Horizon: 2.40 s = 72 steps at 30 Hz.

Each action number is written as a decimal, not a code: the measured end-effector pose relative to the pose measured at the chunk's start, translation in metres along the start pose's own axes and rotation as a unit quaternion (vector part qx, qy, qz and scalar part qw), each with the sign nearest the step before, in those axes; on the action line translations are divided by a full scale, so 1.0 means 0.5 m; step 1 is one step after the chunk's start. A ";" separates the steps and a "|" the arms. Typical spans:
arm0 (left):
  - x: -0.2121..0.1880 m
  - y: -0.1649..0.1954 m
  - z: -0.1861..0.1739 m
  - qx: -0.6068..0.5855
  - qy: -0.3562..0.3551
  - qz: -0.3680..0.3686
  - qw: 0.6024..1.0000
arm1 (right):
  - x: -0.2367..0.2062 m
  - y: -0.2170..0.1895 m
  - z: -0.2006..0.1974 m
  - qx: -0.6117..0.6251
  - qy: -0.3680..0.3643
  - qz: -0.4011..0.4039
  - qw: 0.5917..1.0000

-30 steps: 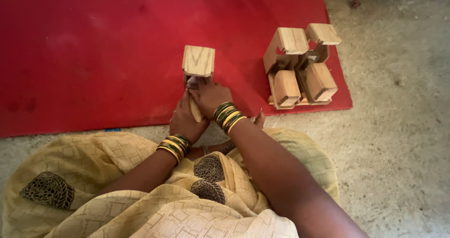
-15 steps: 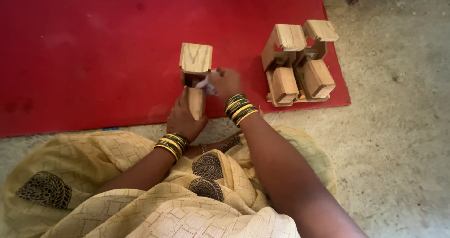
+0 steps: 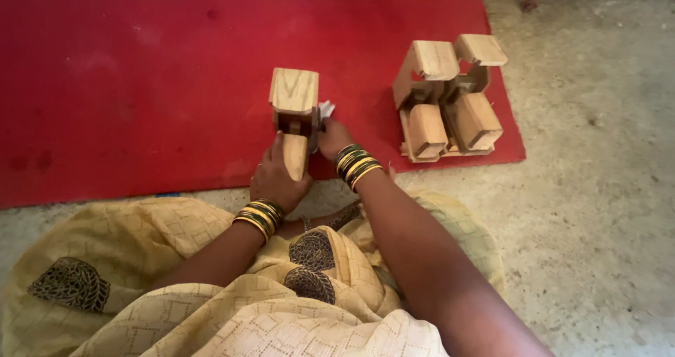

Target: The person sits on the floor and wipes small wooden boxes and wooden box-like objects with a white cloth, handling each item one at a time, turning them and wiping their surfaces and interiors before setting them back on the red mat.

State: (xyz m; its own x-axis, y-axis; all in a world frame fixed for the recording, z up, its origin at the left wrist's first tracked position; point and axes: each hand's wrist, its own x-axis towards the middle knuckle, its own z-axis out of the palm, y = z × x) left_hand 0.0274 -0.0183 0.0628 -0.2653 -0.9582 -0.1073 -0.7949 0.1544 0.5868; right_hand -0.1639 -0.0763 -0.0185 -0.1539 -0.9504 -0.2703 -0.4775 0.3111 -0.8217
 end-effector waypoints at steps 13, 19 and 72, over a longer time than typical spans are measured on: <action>0.062 -0.112 0.070 -0.021 -0.008 0.052 0.998 | -0.066 -0.053 -0.014 -0.054 -0.065 -0.012 0.996; 0.028 -0.057 0.006 -0.245 -0.097 0.008 0.964 | -0.190 -0.150 -0.131 -0.227 0.093 -0.039 0.969; 0.042 -0.053 0.015 -0.056 0.024 0.015 0.998 | -0.056 -0.071 -0.109 -0.356 0.124 -0.019 0.926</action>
State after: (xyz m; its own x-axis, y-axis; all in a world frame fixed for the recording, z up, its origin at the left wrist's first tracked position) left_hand 0.0390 -0.0406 0.0389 -0.2593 -0.9644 -0.0510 -0.7200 0.1578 0.6758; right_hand -0.1896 -0.0608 0.0457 -0.2770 -0.9595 -0.0521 -0.9222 0.2807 -0.2661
